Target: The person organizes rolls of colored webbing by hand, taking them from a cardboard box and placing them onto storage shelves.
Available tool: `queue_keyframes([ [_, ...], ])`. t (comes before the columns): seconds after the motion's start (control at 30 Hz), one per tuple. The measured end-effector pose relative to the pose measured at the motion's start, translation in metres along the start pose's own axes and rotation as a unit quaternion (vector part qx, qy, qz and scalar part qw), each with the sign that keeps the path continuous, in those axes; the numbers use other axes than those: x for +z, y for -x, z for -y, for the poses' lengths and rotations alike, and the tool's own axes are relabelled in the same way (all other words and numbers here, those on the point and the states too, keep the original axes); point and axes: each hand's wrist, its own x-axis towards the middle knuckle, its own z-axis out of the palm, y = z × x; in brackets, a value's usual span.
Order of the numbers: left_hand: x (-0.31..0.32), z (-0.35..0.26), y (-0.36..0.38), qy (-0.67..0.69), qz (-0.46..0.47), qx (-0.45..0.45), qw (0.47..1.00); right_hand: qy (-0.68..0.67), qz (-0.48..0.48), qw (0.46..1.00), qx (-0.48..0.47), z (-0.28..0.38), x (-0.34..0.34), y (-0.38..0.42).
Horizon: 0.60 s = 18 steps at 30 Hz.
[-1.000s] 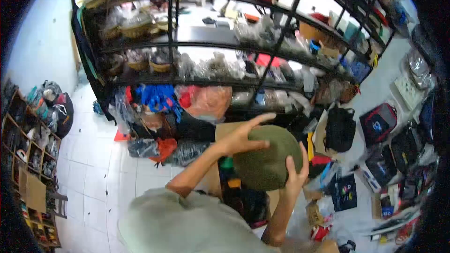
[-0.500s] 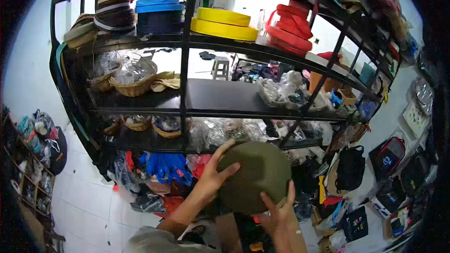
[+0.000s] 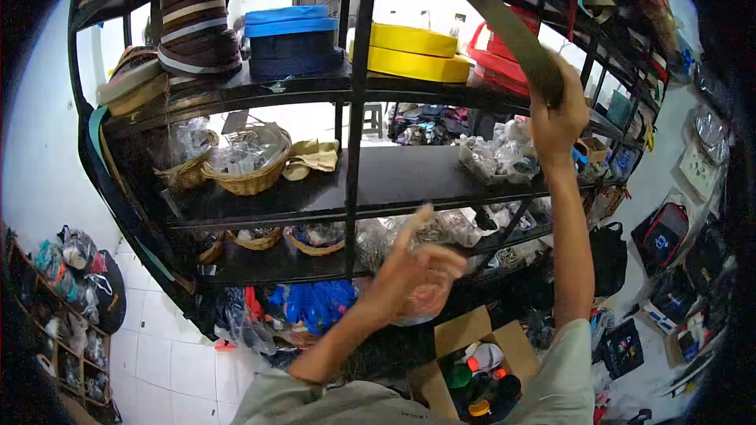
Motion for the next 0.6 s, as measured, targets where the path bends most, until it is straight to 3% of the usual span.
queue_keyframes([
  [0.1,-0.037,0.078,0.045,0.008,-0.092,-0.100,0.991,0.001,0.010,1.000,-0.018,-0.029,0.051,-0.036],
  [0.27,-0.052,0.096,0.093,-0.081,-0.144,-0.214,0.963,-0.026,0.052,0.998,-0.033,-0.051,0.143,-0.055],
  [0.3,-0.060,0.099,0.101,-0.085,-0.171,-0.247,0.950,-0.035,0.165,0.985,0.036,-0.041,0.144,-0.058],
  [0.33,-0.068,0.101,0.110,-0.087,-0.171,-0.248,0.950,-0.118,0.279,0.952,0.040,-0.053,0.161,-0.061],
  [0.4,-0.081,0.102,0.126,-0.099,-0.217,-0.252,0.938,-0.136,0.466,0.864,0.132,-0.061,0.164,-0.060],
  [0.43,-0.087,0.096,0.132,-0.106,-0.215,-0.251,0.938,-0.138,0.474,0.860,0.129,-0.055,0.159,-0.065],
  [0.47,-0.091,0.092,0.137,-0.106,-0.216,-0.252,0.938,-0.189,0.492,0.826,0.199,-0.050,0.151,-0.069],
  [0.53,-0.094,0.084,0.144,-0.097,-0.257,-0.232,0.933,-0.190,0.485,0.840,0.150,-0.047,0.148,-0.069],
  [0.6,-0.097,0.080,0.145,-0.106,-0.256,-0.241,0.930,-0.185,0.472,0.846,0.165,-0.048,0.154,-0.064],
])
